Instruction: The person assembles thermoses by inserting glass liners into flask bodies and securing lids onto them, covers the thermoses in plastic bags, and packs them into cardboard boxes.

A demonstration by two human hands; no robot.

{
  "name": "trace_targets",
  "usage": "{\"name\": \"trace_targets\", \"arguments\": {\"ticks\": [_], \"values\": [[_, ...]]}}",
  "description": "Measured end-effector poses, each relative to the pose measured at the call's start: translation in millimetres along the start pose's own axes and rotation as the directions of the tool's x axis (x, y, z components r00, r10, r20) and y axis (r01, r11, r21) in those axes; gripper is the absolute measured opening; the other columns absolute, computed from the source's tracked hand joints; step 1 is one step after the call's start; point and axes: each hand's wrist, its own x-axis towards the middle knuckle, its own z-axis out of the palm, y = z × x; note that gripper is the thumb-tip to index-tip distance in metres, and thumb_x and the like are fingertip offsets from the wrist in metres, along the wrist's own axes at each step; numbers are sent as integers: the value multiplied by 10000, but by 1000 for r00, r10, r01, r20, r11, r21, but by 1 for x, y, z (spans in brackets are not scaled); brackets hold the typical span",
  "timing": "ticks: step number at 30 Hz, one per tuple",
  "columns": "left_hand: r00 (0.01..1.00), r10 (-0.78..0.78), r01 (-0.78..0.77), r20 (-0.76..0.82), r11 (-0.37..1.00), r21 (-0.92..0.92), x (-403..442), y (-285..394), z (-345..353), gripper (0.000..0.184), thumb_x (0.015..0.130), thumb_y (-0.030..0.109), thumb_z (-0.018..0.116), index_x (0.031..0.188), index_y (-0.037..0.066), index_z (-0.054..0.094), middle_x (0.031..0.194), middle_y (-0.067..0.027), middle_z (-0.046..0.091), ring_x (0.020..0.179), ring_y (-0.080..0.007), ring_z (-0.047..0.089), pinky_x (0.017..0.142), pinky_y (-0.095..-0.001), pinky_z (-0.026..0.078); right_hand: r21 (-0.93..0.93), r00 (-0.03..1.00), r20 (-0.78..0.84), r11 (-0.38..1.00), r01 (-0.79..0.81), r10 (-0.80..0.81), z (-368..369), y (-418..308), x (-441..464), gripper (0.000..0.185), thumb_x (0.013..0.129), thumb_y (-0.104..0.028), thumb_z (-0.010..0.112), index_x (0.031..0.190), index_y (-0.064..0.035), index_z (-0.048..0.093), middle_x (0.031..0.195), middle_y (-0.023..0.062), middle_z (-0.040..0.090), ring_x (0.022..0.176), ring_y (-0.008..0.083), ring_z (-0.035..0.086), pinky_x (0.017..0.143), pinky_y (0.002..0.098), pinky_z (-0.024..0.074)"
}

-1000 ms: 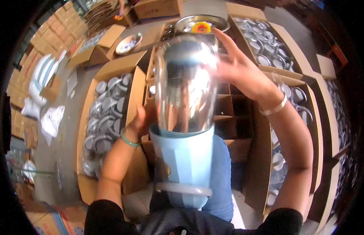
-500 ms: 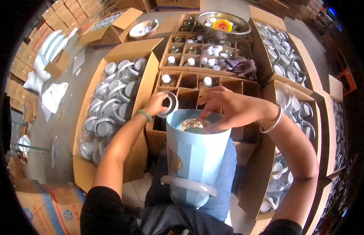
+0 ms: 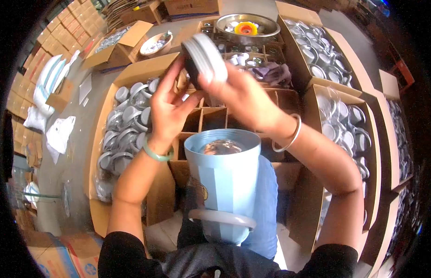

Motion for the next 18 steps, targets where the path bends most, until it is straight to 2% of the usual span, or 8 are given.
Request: {"name": "trace_targets", "arguments": {"ticks": [2, 4, 7, 10, 12, 14, 15, 18], "values": [[804, 298, -585, 515, 552, 595, 20, 13, -15, 608, 744, -142, 641, 1312, 70, 597, 1387, -116, 549, 1397, -337, 379, 1118, -427, 385, 439, 975, -80, 886, -151, 206, -6, -11, 3, 494, 1003, -444, 522, 1128, 25, 614, 922, 28, 653, 785, 48, 581, 681, 206, 474], [677, 250, -735, 692, 276, 620, 23, 30, -22, 421, 747, -2, 677, 1159, 79, 684, 1424, -136, 514, 1419, -352, 343, 1139, -455, 313, 399, 956, -47, 883, -248, 290, -22, -8, -1, 501, 1010, -449, 504, 1149, 22, 607, 930, 27, 655, 791, 53, 590, 679, 218, 484], [941, 289, -327, 175, 653, 683, 19, 23, -10, 528, 782, 226, 769, 1222, 11, 570, 1336, -205, 479, 1238, -334, 495, 1031, -446, 403, 315, 989, -7, 939, -139, 149, -27, -7, -11, 517, 1021, -441, 481, 1211, 30, 577, 929, 24, 647, 802, 66, 600, 676, 227, 491], [972, -218, 126, 90, 803, 583, 6, 20, 10, 629, 830, 339, 764, 1261, -40, 506, 1127, -202, 566, 1145, -339, 539, 944, -408, 457, 171, 1000, -10, 985, -1, 3, -12, -3, -21, 526, 1037, -416, 449, 1312, 27, 514, 1020, 32, 630, 894, 55, 576, 747, 218, 496], [992, -87, 15, 88, 788, 616, 6, 18, 15, 460, 874, 229, 702, 1242, -10, 565, 1139, -172, 602, 1171, -309, 542, 975, -410, 449, 82, 992, -25, 988, 129, -127, -14, 6, -21, 515, 1042, -392, 449, 1348, 21, 482, 1061, 30, 617, 927, 55, 562, 775, 216, 491], [750, 290, -661, 595, 284, 694, 14, 21, 16, 312, 879, 83, 631, 1186, 27, 642, 1265, -118, 597, 1256, -280, 516, 1010, -430, 439, 504, 986, -36, 855, -123, 163, -20, 4, -22, 492, 1047, -365, 445, 1357, 16, 470, 1061, 34, 623, 928, 79, 589, 776, 231, 509], [729, 223, -684, 647, 269, 678, 7, 29, 15, 308, 852, -39, 562, 1102, 67, 708, 1343, -77, 578, 1331, -298, 465, 1078, -454, 378, 662, 980, -27, 738, -132, 199, -21, 0, -25, 490, 1044, -374, 446, 1341, 13, 489, 1071, 51, 640, 950, 98, 615, 782, 249, 530], [952, 164, -252, 260, 901, 353, 9, 12, -3, 443, 934, 189, 528, 1371, 115, 515, 1481, -137, 430, 1375, -288, 401, 1161, -466, 211, 397, 994, 64, 911, -110, 93, -42, 9, -27, 516, 1037, -372, 460, 1384, 11, 468, 1106, 78, 648, 974, 123, 628, 810, 271, 540]]}}
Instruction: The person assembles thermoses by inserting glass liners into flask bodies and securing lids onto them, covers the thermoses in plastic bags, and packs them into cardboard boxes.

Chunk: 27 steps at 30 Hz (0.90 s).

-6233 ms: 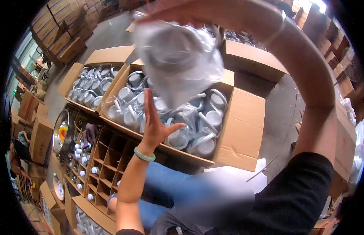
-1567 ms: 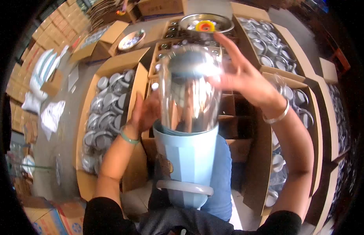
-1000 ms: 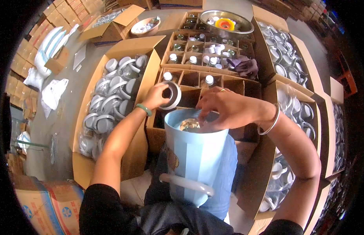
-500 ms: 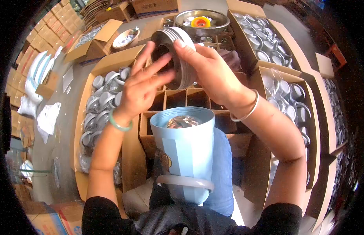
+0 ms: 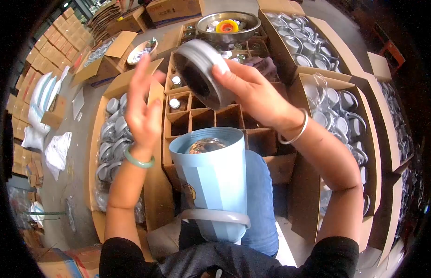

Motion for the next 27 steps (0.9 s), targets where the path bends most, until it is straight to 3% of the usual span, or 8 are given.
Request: {"name": "trace_targets", "arguments": {"ticks": [3, 4, 6, 8, 19, 22, 25, 27], "values": [[699, -711, 648, 78, 584, -488, -2, -9, -6, 684, 1015, 554, 268, 1495, 67, 300, 1407, -136, 469, 1334, -262, 403, 1139, -425, 293, -274, 966, 253, 953, 126, -55, -13, -6, -7, 541, 1012, -341, 527, 1426, -1, 452, 1173, 106, 653, 1015, 154, 625, 870, 283, 514], [568, -775, 742, 276, 337, -580, -3, 5, -4, 783, 980, 659, 240, 1526, 97, 246, 1433, -175, 443, 1326, -297, 427, 1130, -442, 321, -322, 942, 326, 928, 186, -76, -14, -4, -9, 509, 986, -304, 582, 1390, -4, 505, 1180, 135, 665, 1048, 184, 628, 914, 314, 501], [609, -643, 734, 464, 236, -637, -24, 2, 2, 831, 954, 707, 222, 1552, 131, 177, 1448, -207, 426, 1309, -324, 461, 1113, -447, 352, -360, 894, 443, 899, 249, -71, -17, -5, -12, 478, 959, -253, 621, 1368, -21, 539, 1199, 165, 665, 1082, 217, 632, 947, 341, 489], [698, -626, 712, 349, 554, -431, -35, 6, 10, 873, 938, 734, 197, 1552, 116, 147, 1424, -237, 448, 1295, -327, 484, 1089, -441, 391, -311, 831, 538, 882, 353, -143, -17, 2, -13, 470, 923, -186, 650, 1358, -35, 554, 1258, 172, 643, 1133, 264, 628, 988, 374, 469], [779, -558, 624, 286, 739, -254, -58, 25, 6, 894, 955, 709, 229, 1388, -40, 454, 1358, -211, 530, 1263, -292, 508, 1068, -381, 388, -144, 807, 583, 967, 210, -88, -14, 9, -19, 453, 865, -117, 663, 1297, 3, 599, 1272, 179, 634, 1167, 292, 614, 1019, 372, 450], [793, -547, 586, 267, 805, -90, -52, 41, 2, 880, 961, 700, 215, 1345, -36, 508, 1319, -208, 565, 1235, -294, 536, 1057, -382, 394, -39, 850, 520, 992, 121, -83, -14, 12, -24, 485, 821, -194, 677, 1251, 22, 630, 1266, 193, 633, 1205, 317, 590, 1114, 413, 333], [829, -494, 479, 263, 869, 121, -41, 58, -1, 805, 997, 632, 241, 1283, -44, 571, 1250, -202, 620, 1183, -288, 582, 1016, -372, 426, -65, 842, 521, 977, 203, -140, -15, 28, -24, 704, 761, -521, 574, 1208, 15, 668, 1261, 197, 638, 1255, 346, 552, 1173, 503, 42], [868, -438, 379, 234, 889, 259, -37, 70, 1, 679, 1026, 531, 328, 1224, -54, 611, 1156, -210, 670, 1088, -302, 646, 933, -368, 479, -47, 876, 455, 978, 201, -158, -10, 31, -25, 711, 779, -547, 538, 1190, 16, 679, 1245, 195, 647, 1252, 346, 552, 1170, 513, 44]]}}
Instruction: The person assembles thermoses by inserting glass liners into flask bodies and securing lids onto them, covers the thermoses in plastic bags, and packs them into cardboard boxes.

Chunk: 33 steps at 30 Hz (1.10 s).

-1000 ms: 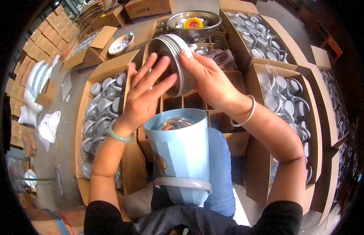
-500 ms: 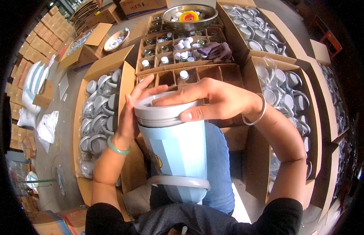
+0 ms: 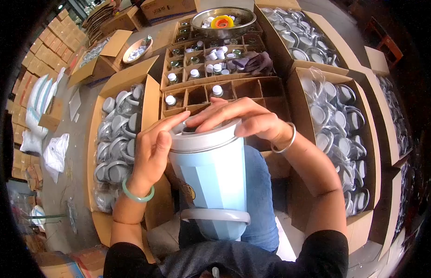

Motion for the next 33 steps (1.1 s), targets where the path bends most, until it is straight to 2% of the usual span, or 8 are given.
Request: {"name": "trace_targets", "arguments": {"ticks": [11, 13, 17, 19, 21, 23, 27, 33], "values": [[985, 142, -110, -94, 952, 287, -6, 11, 3, 486, 1009, 354, 433, 1335, 14, 548, 1091, -243, 670, 982, -392, 671, 795, -415, 543, 223, 984, -175, 973, 55, -16, 9, 49, -1, 738, 969, -548, 298, 1175, 58, 664, 1295, 224, 602, 1256, 325, 538, 1115, 415, 352], [994, 50, -46, -93, 998, 50, 0, -12, 2, 562, 1034, 424, 316, 1350, 15, 538, 1204, -219, 650, 1112, -344, 643, 954, -395, 497, 338, 910, -291, 922, -190, 294, 12, 29, -8, 745, 1003, -539, 232, 1260, 52, 606, 1350, 212, 564, 1290, 330, 506, 1131, 419, 331], [974, -206, 200, 94, 588, -784, 10, -69, 20, 701, 1023, 563, 248, 1338, 1, 522, 1392, -135, 533, 1316, -265, 463, 1116, -392, 333, -568, 927, -288, 823, 36, -239, 35, -35, -1, 543, 1041, -378, 362, 1233, 72, 598, 1263, 232, 607, 1213, 358, 557, 1038, 433, 405], [965, -204, 254, 166, 559, -789, -1, -67, 35, 750, 1006, 610, 273, 1301, -13, 566, 1436, -166, 483, 1368, -272, 399, 1156, -401, 269, -520, 928, -362, 845, -124, -87, 46, -31, 1, 448, 1031, -302, 419, 1087, 66, 669, 1127, 206, 676, 1117, 338, 612, 1002, 433, 422], [994, -105, 66, -35, 814, -578, -9, -58, 34, 640, 1039, 514, 307, 1259, -12, 597, 1268, -166, 616, 1194, -268, 567, 1023, -374, 429, -299, 919, -372, 919, -255, 134, 36, -20, -3, 616, 1008, -417, 349, 1016, 83, 708, 1241, 223, 635, 1156, 353, 598, 1077, 451, 343], [994, -19, -6, -112, 976, -217, -13, -26, 19, 560, 1061, 399, 307, 1189, -56, 607, 1142, -163, 673, 1098, -258, 627, 964, -353, 464, -261, 927, -372, 964, -48, -55, 25, 13, -12, 610, 1008, -387, 316, 964, 62, 727, 1288, 179, 625, 1250, 302, 537, 1146, 425, 250], [952, 298, -232, -75, 857, 459, -8, 47, 13, 295, 997, 172, 481, 1156, -2, 657, 1001, -186, 694, 924, -328, 689, 807, -382, 538, 529, 909, -381, 846, 67, 166, 28, 74, -18, 540, 905, -316, 357, 1045, 70, 708, 1455, 174, 482, 1432, 304, 314, 1187, 420, 190], [963, 185, -151, -197, 973, 172, -12, 2, 23, 341, 969, 310, 542, 1085, 12, 662, 1202, -175, 659, 1117, -330, 635, 956, -404, 494, 480, 833, -454, 874, -72, 317, 36, 21, -12, 490, 968, -267, 353, 1049, 79, 691, 1284, 191, 617, 1159, 324, 594, 1079, 434, 381]]}}
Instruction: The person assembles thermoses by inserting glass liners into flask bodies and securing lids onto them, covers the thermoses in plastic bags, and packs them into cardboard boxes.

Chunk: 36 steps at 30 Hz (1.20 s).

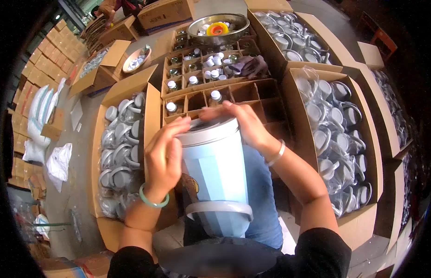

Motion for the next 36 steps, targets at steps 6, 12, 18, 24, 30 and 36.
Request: {"name": "trace_targets", "arguments": {"ticks": [6, 12, 18, 24, 30, 36], "values": [[806, -326, 570, 495, 202, -796, 1, -71, 38, 663, 983, 556, 397, 1317, 0, 534, 1461, -147, 457, 1299, -273, 479, 1095, -387, 376, -778, 855, 282, 419, 469, -434, 46, -40, -20, 442, 1045, -306, 396, 1134, 54, 638, 1185, 252, 629, 1087, 380, 611, 960, 432, 450], [825, -350, 544, 443, 284, -789, -14, -69, 36, 740, 995, 601, 307, 1333, -19, 529, 1335, -128, 569, 1217, -264, 548, 1058, -368, 404, -724, 946, 227, 610, 322, -230, 11, -24, -17, 450, 1038, -273, 393, 1042, 67, 689, 1247, 232, 622, 1037, 262, 656, 891, 359, 509], [999, -18, 15, 40, 997, 75, 2, 7, -4, 278, 998, 186, 499, 1106, -13, 659, 982, -214, 690, 987, -378, 671, 830, -411, 534, 223, 990, 91, 971, 87, -109, -25, 51, 7, 506, 886, -366, 429, 918, 57, 704, 1465, 176, 468, 1089, 273, 633, 933, 338, 504], [982, -127, 172, 141, 908, -383, 21, -16, -6, 516, 1053, 370, 343, 1178, -30, 644, 1044, -199, 709, 1037, -300, 674, 920, -399, 507, 2, 999, 19, 999, 40, -40, -28, 23, 5, 629, 992, -491, 309, 1191, 9, 636, 1478, 144, 453, 1253, 286, 536, 1033, 378, 432], [825, -325, 550, 462, 274, -789, -17, -103, 53, 756, 1003, 606, 301, 1318, -38, 544, 1380, -144, 534, 1250, -248, 509, 1081, -365, 375, -760, 871, 244, 474, 445, -426, 29, -27, -20, 418, 1031, -283, 411, 1108, 34, 673, 1212, 187, 656, 1088, 283, 620, 981, 382, 437], [991, -129, 127, 20, 922, -366, -4, -39, 20, 464, 1056, 323, 382, 1069, -35, 677, 1077, -201, 691, 1062, -324, 659, 941, -392, 497, -172, 988, -25, 974, 146, -153, -19, 12, -15, 455, 920, -263, 418, 947, 80, 716, 1322, 180, 603, 1027, 259, 644, 902, 328, 490]]}}
